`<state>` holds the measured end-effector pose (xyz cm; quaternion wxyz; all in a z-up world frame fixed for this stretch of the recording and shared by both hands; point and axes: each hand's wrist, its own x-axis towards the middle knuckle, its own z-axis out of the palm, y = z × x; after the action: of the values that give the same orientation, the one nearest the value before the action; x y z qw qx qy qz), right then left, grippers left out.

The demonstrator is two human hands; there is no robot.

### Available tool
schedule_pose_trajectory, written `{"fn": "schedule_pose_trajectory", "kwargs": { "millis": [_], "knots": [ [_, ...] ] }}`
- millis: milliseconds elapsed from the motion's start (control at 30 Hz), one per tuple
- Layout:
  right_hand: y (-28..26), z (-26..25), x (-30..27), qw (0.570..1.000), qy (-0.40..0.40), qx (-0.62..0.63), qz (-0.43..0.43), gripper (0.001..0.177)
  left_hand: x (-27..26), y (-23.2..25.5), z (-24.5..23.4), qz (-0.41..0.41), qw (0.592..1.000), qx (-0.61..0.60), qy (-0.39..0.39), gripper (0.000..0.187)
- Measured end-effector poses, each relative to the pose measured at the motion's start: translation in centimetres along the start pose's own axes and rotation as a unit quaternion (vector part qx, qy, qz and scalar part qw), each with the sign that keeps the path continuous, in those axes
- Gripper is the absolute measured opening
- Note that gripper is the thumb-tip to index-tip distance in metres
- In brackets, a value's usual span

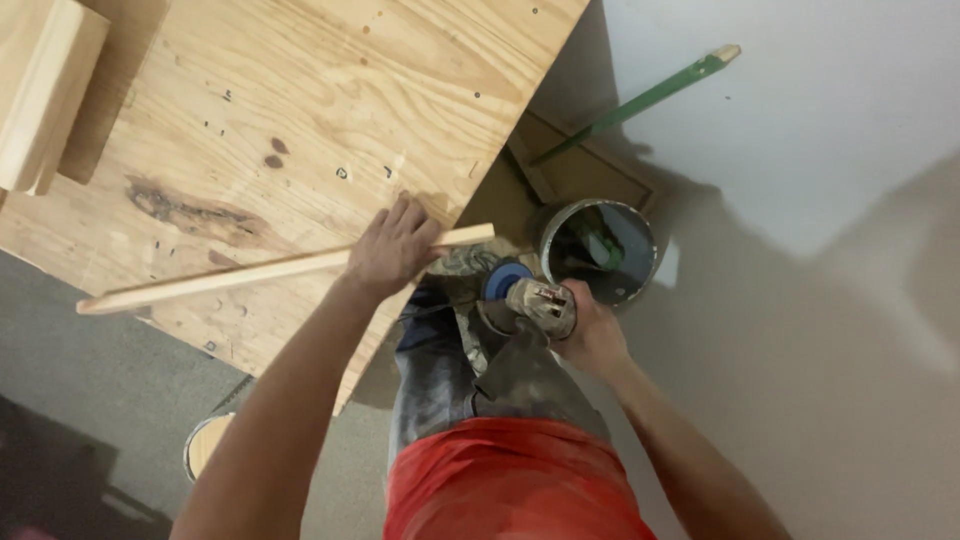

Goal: Sanding a thin wooden strip with a power sander on a workbench

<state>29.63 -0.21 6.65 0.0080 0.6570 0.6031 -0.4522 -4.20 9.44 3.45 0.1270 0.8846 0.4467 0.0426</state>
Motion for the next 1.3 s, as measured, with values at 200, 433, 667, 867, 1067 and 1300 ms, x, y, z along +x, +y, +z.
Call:
{"fn": "schedule_pose_trajectory", "kwargs": {
  "millis": [200,433,667,867,1067,1300],
  "knots": [
    [0.3,0.1,0.8,0.989,0.093,0.072,-0.091,0.077,0.8,-1.6,1.3,0.049,0.998,0.017,0.029,0.046],
    [-2.2,-1.2,4.2,0.966,0.116,0.163,-0.162,0.071,1.2,-2.4,1.8,0.057,0.997,0.044,0.036,0.048],
    [0.3,0.5,3.3,0.989,0.071,0.110,-0.073,0.080,1.6,-2.9,2.3,0.080,0.990,0.078,0.091,0.051],
    [0.6,-0.2,0.8,0.979,-0.051,0.188,0.062,0.095,1.1,-2.6,4.2,0.123,0.976,0.064,0.168,0.050],
    [16.1,10.2,7.1,0.913,-0.103,0.385,0.084,0.098,1.4,-1.8,4.3,0.124,0.975,0.069,0.172,0.053],
    [6.9,4.3,6.7,0.916,-0.051,0.397,0.011,0.116,1.3,-1.5,4.3,0.098,0.980,0.060,0.162,0.053]
  ]
}}
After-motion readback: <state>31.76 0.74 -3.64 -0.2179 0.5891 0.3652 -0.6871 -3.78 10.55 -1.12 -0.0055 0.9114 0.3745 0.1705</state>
